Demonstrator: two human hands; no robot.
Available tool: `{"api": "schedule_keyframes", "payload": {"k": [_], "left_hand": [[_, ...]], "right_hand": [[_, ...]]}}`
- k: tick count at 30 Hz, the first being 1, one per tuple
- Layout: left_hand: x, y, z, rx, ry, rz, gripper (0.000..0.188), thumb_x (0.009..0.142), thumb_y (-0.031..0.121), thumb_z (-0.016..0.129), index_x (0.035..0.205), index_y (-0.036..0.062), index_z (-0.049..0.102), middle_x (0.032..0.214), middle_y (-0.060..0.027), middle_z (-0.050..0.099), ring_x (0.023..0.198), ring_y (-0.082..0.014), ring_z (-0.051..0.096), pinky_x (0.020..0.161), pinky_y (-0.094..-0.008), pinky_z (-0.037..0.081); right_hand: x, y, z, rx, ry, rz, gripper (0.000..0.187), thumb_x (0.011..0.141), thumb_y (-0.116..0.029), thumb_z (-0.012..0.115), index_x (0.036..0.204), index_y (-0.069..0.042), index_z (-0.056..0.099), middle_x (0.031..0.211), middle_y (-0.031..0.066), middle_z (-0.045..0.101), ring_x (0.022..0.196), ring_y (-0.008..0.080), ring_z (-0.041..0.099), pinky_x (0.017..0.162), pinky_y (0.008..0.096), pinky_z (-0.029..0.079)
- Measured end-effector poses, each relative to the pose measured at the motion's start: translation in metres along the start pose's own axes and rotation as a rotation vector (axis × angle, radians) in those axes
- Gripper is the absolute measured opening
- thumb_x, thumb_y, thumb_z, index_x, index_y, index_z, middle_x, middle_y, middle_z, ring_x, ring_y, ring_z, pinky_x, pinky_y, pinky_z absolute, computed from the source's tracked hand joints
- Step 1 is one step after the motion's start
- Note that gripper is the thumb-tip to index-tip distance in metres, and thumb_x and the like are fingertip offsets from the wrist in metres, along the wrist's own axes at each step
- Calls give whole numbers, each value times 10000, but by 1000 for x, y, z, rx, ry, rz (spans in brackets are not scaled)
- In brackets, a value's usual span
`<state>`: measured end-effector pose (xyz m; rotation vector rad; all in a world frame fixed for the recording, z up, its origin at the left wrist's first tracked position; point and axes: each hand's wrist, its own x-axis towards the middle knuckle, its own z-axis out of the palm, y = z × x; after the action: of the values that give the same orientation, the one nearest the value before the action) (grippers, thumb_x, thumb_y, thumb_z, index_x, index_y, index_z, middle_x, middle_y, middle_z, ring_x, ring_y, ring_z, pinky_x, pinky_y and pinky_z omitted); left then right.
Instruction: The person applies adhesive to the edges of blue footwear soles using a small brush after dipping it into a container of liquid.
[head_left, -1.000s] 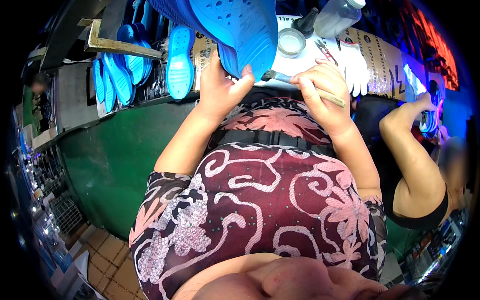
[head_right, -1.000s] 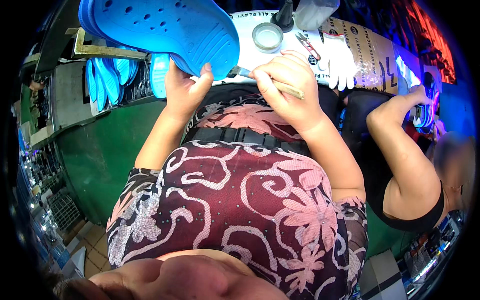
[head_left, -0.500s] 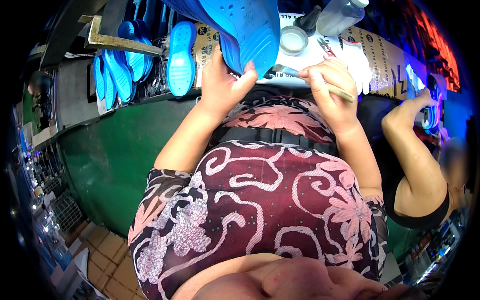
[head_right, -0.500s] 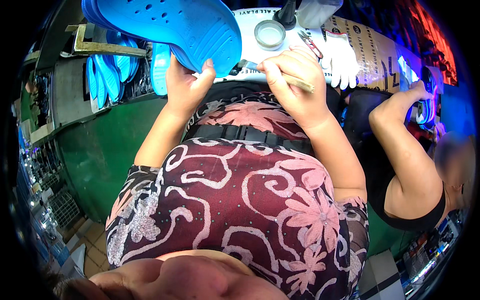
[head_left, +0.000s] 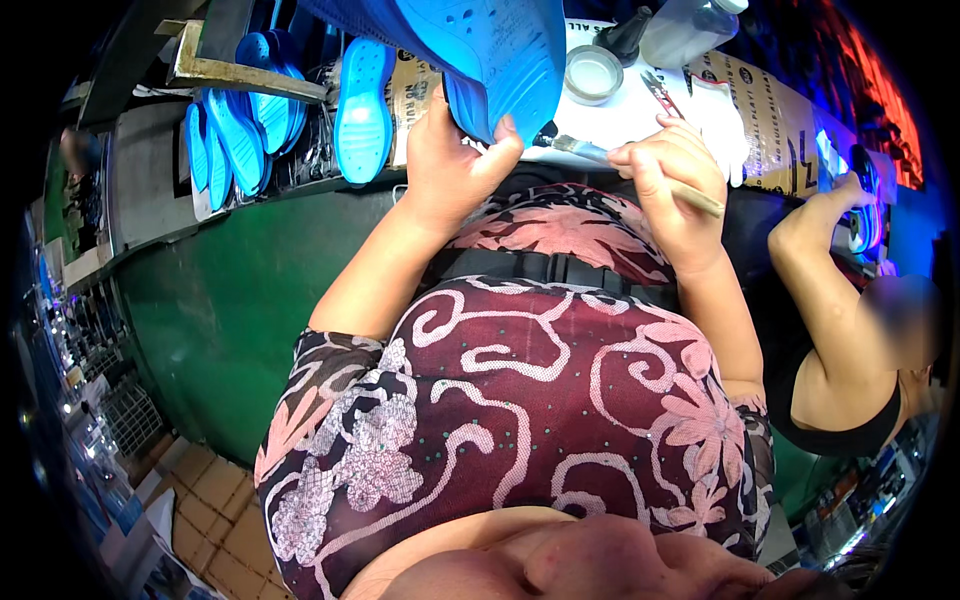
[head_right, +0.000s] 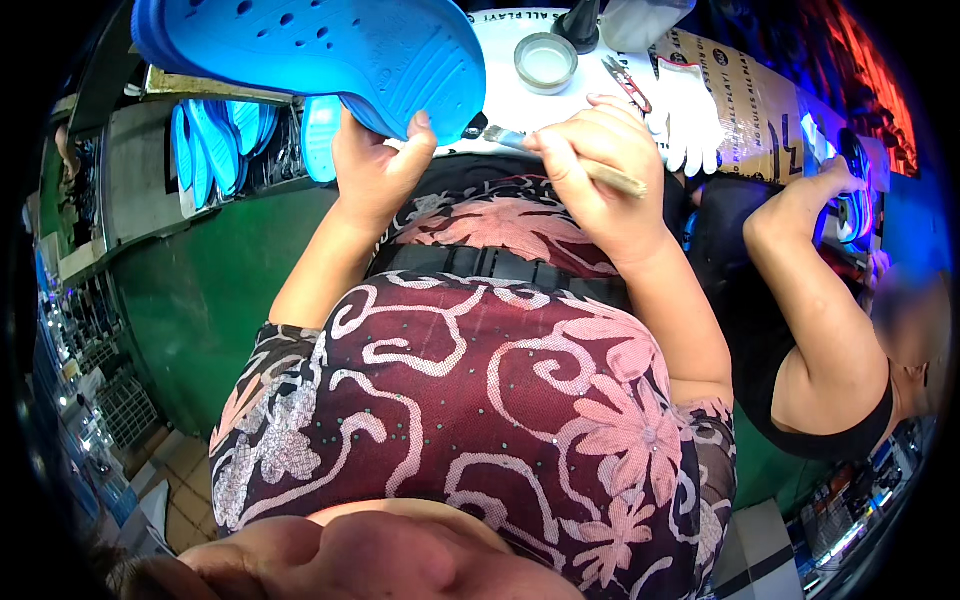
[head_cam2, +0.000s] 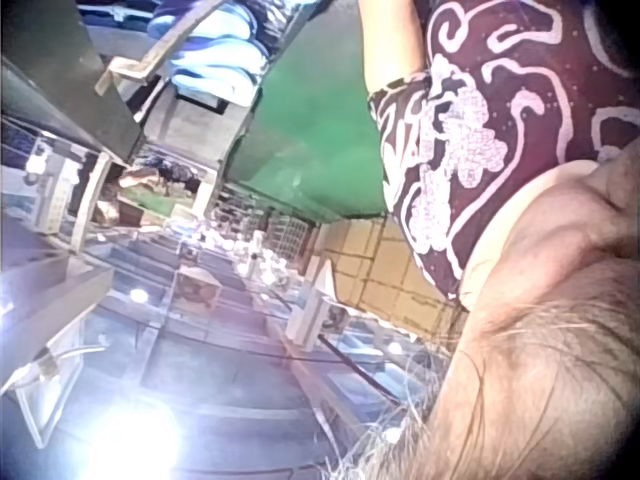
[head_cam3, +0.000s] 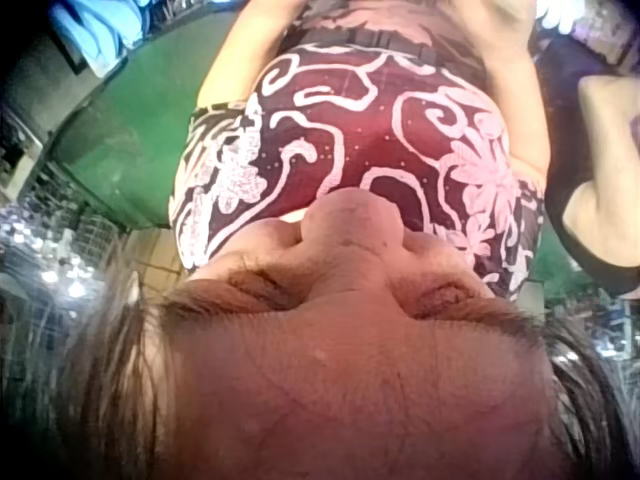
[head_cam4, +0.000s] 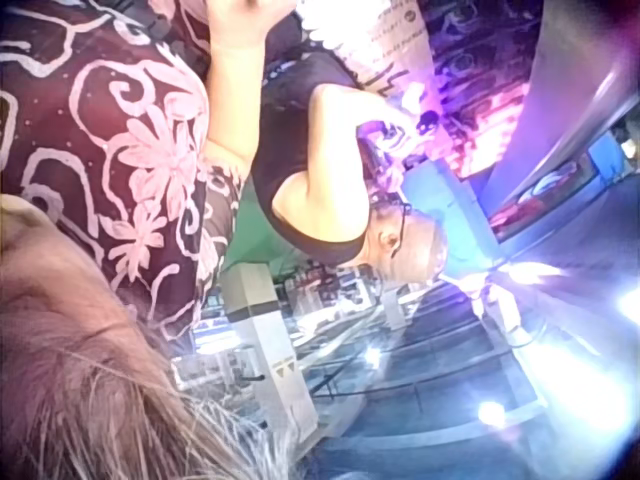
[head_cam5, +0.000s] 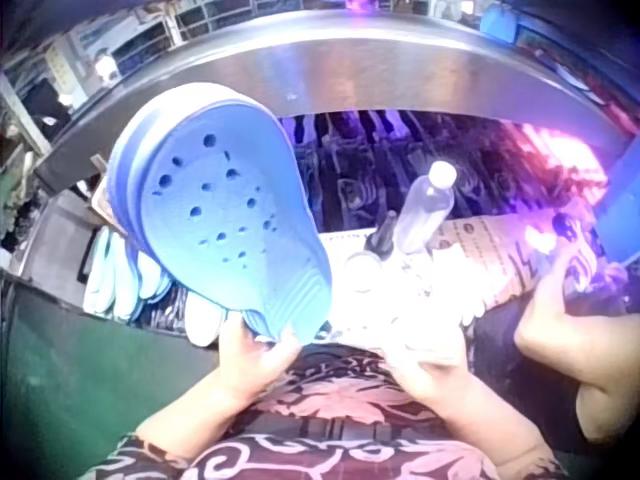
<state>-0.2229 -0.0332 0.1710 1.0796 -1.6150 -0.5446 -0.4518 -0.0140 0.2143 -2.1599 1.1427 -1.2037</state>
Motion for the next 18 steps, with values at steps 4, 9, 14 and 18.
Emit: {"api": "schedule_keyframes", "payload": {"k": [4, 9, 14, 18], "left_hand": [[0, 1, 1, -44, -7, 39, 436, 731, 40, 672, 1113, -21, 471, 872, -113, 631, 740, -187, 624, 687, -294, 499], [-5, -7, 0, -82, 17, 136, 382, 785, 19, 657, 1114, -39, 471, 985, -106, 604, 868, -166, 591, 799, -291, 475], [1, 0, 0, -104, 35, 193, 239, 758, 57, 663, 967, -21, 578, 900, -113, 625, 757, -207, 611, 706, -304, 490], [-3, -1, -4, 95, -34, 222, 212, 768, 89, 654, 953, -5, 612, 869, -122, 636, 718, -233, 616, 666, -319, 497]], "right_hand": [[1, -4, 4, 85, 60, 22, 142, 835, -120, 615, 724, -47, 665, 662, 67, 633, 609, 225, 553, 758, 349, 409], [-1, -5, 8, 2, 3, -26, 148, 850, -124, 603, 746, -45, 673, 674, 61, 641, 609, 210, 562, 759, 352, 410], [-3, -7, 0, 79, 20, -8, 166, 862, -135, 592, 755, -36, 671, 680, 55, 643, 611, 205, 568, 719, 334, 404], [-1, -8, 7, 88, 81, -8, 180, 866, -147, 587, 756, -33, 672, 676, 55, 636, 616, 206, 562, 692, 320, 399]]}}
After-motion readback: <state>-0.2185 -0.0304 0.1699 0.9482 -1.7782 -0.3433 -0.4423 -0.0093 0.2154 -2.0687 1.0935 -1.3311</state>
